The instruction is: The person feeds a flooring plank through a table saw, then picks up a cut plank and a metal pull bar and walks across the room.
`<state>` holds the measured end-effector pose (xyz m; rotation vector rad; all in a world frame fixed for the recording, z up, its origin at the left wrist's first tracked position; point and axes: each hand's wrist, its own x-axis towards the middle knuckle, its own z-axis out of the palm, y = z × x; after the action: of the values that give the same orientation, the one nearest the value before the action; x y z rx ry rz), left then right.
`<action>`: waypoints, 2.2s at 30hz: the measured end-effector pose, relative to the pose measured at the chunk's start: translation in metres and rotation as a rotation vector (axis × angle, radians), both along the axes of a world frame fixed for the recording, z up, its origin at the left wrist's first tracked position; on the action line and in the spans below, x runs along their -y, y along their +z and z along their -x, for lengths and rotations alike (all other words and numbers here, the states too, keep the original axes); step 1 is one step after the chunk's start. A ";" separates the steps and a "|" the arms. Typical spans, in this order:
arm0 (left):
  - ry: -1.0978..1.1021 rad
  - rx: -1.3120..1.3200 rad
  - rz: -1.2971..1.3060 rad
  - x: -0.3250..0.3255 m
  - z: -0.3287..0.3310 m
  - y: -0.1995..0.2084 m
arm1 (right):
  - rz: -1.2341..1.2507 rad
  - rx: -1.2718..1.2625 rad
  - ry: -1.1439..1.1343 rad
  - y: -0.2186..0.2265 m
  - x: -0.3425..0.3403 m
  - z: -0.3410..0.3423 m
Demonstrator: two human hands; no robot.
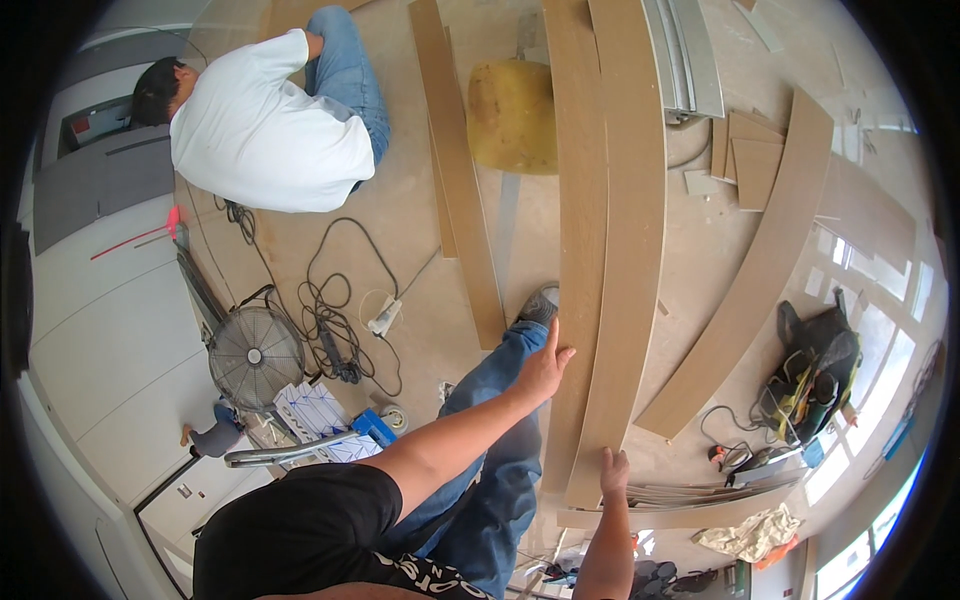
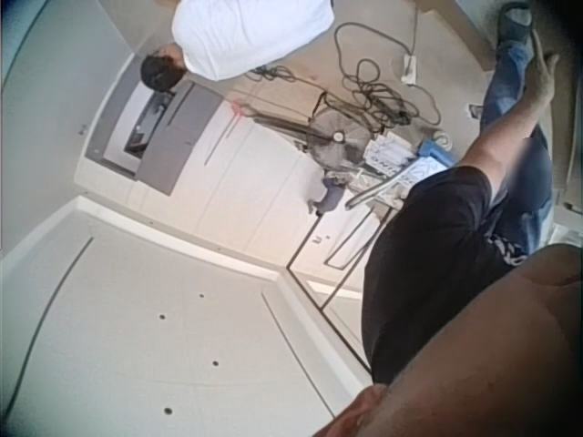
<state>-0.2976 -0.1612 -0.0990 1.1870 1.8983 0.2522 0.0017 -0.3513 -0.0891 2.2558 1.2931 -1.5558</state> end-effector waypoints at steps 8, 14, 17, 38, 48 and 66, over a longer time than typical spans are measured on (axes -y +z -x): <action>0.021 0.062 0.051 -0.001 -0.004 0.013 | -0.031 0.011 0.041 -0.006 0.022 -0.012; 0.056 0.074 -0.062 0.007 -0.004 0.008 | -0.076 -0.004 0.034 -0.011 0.027 -0.011; 0.065 0.089 -0.042 0.008 -0.005 0.009 | -0.075 0.005 0.034 -0.015 0.034 -0.016; 0.307 0.231 0.040 0.035 0.007 0.001 | -0.042 0.083 -0.365 0.073 -0.035 0.006; 0.288 -0.011 -0.271 -0.045 0.042 0.067 | -0.284 0.196 -0.504 0.116 -0.063 -0.037; 0.184 0.175 -0.735 -0.240 -0.025 0.067 | -0.080 0.403 -0.551 -0.111 -0.338 -0.041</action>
<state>-0.2723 0.0793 -0.0320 1.3847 1.8037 1.1928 0.0427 -0.0132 -0.2000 2.9438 0.6721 -1.0706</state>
